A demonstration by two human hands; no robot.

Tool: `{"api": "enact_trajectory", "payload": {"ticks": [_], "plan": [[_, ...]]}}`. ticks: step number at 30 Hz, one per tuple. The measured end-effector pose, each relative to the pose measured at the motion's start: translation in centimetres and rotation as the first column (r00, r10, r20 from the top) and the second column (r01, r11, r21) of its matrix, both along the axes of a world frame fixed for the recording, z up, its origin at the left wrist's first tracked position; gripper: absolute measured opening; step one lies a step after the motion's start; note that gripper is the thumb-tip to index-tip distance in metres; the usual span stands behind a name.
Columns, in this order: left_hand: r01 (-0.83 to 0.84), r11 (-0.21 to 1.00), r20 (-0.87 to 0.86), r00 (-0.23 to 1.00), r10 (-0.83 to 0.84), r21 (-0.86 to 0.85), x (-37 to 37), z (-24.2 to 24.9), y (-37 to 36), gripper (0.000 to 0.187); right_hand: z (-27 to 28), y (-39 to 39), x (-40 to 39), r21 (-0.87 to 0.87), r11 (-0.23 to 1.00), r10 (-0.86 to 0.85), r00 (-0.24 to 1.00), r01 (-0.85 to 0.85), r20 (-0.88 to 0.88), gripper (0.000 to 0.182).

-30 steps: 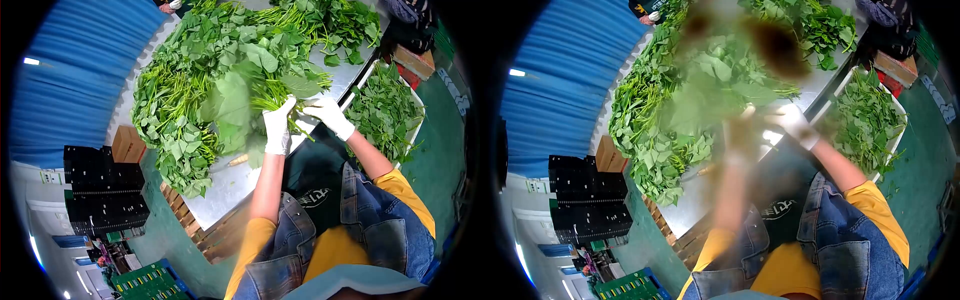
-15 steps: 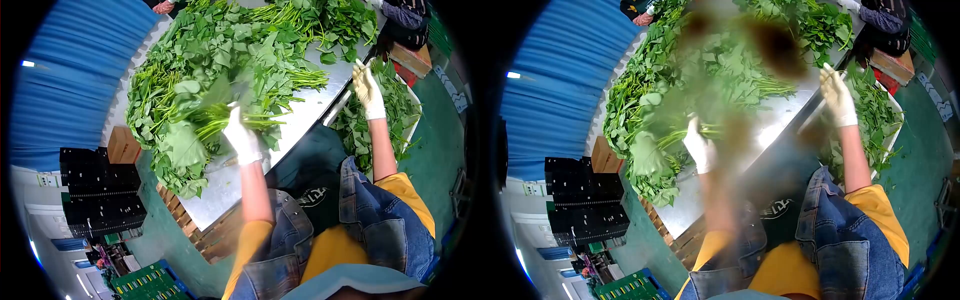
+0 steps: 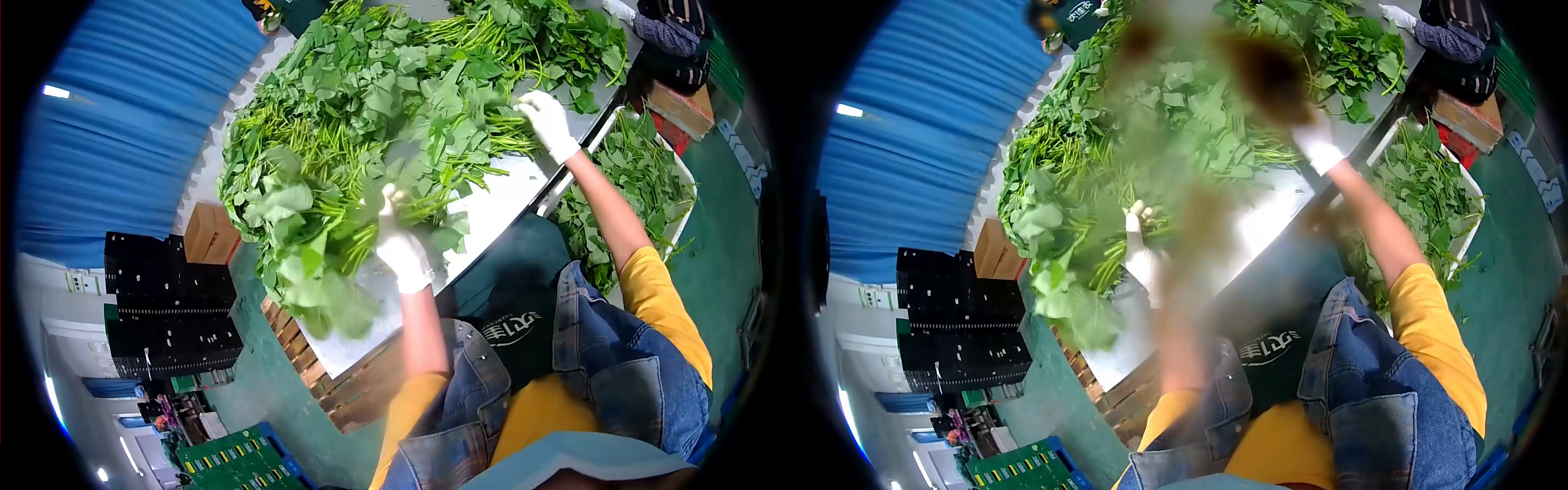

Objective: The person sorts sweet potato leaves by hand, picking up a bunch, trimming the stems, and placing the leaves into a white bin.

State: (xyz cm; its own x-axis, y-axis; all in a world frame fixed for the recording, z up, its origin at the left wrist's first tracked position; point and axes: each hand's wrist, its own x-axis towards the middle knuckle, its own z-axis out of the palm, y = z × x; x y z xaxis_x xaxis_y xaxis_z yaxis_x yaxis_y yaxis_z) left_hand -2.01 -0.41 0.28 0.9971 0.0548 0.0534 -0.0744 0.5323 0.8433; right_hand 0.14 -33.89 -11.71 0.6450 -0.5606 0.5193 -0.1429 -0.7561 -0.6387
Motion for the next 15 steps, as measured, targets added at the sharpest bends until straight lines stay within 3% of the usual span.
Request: {"api": "enact_trajectory", "payload": {"ticks": [2,3,4,5,6,7,8,10,11,12,13,14,15], "plan": [[0.058,0.998,-0.056,0.997,-0.058,0.0,0.0,0.1,0.6,0.025,2.4,-0.5,-0.8,0.26,0.95,0.12,0.969,-0.176,0.216,0.02],[0.079,0.997,-0.074,0.994,-0.079,-0.001,0.1,0.0,0.9,0.025,2.6,-0.5,-1.0,0.495,0.839,0.088,0.953,-0.228,0.289,0.02],[0.191,0.976,-0.129,0.97,-0.204,-0.103,0.8,-0.9,1.2,0.026,2.9,-0.2,-1.2,0.688,0.668,0.035,0.935,-0.285,0.353,0.021],[0.297,0.932,-0.165,0.928,-0.333,-0.209,1.4,-1.3,1.3,0.026,2.5,-0.3,-1.5,0.729,0.602,0.049,0.926,-0.326,0.373,0.02],[0.288,0.955,-0.205,0.933,-0.296,-0.07,1.1,-1.3,1.0,0.026,1.9,-0.3,-1.7,0.764,0.531,0.061,0.917,-0.365,0.395,0.02],[0.292,0.951,-0.241,0.921,-0.307,-0.097,0.9,-1.4,0.3,0.025,2.1,0.6,-2.2,0.823,0.443,0.029,0.923,-0.355,0.383,0.018],[0.292,0.948,-0.281,0.906,-0.317,-0.126,0.5,-1.6,-0.4,0.025,6.3,3.5,-4.3,0.872,0.41,0.032,0.96,-0.267,0.279,0.017],[0.289,0.949,-0.283,0.906,-0.314,-0.127,0.8,-2.3,-1.2,0.024,4.1,3.6,-4.4,0.734,0.609,0.207,0.954,-0.299,0.217,0.015],[0.17,0.955,-0.001,0.985,-0.175,0.241,0.7,-3.3,-1.5,0.023,3.2,3.6,-4.5,0.703,0.637,0.26,0.947,-0.317,0.191,0.015],[0.074,0.912,0.158,0.976,-0.149,0.403,1.2,-4.5,-1.4,0.023,3.5,3.7,-4.8,0.728,0.642,0.303,0.952,-0.243,0.05,0.015],[-0.07,0.847,0.316,0.941,-0.119,0.527,1.7,-5.7,-1.2,0.023,4.2,4.3,-5.2,0.611,0.762,0.287,0.958,-0.214,-0.022,0.017],[0.156,0.966,-0.022,0.988,-0.155,0.205,2.8,-6.7,-0.7,0.022,4.9,5.0,-5.5,0.476,0.859,0.26,0.961,-0.188,-0.09,0.021],[0.233,0.972,-0.175,0.958,-0.228,0.01,2.9,-6.7,-0.4,0.021,6.0,5.5,-5.7,0.436,0.881,0.29,0.938,-0.185,-0.188,0.022]]}}
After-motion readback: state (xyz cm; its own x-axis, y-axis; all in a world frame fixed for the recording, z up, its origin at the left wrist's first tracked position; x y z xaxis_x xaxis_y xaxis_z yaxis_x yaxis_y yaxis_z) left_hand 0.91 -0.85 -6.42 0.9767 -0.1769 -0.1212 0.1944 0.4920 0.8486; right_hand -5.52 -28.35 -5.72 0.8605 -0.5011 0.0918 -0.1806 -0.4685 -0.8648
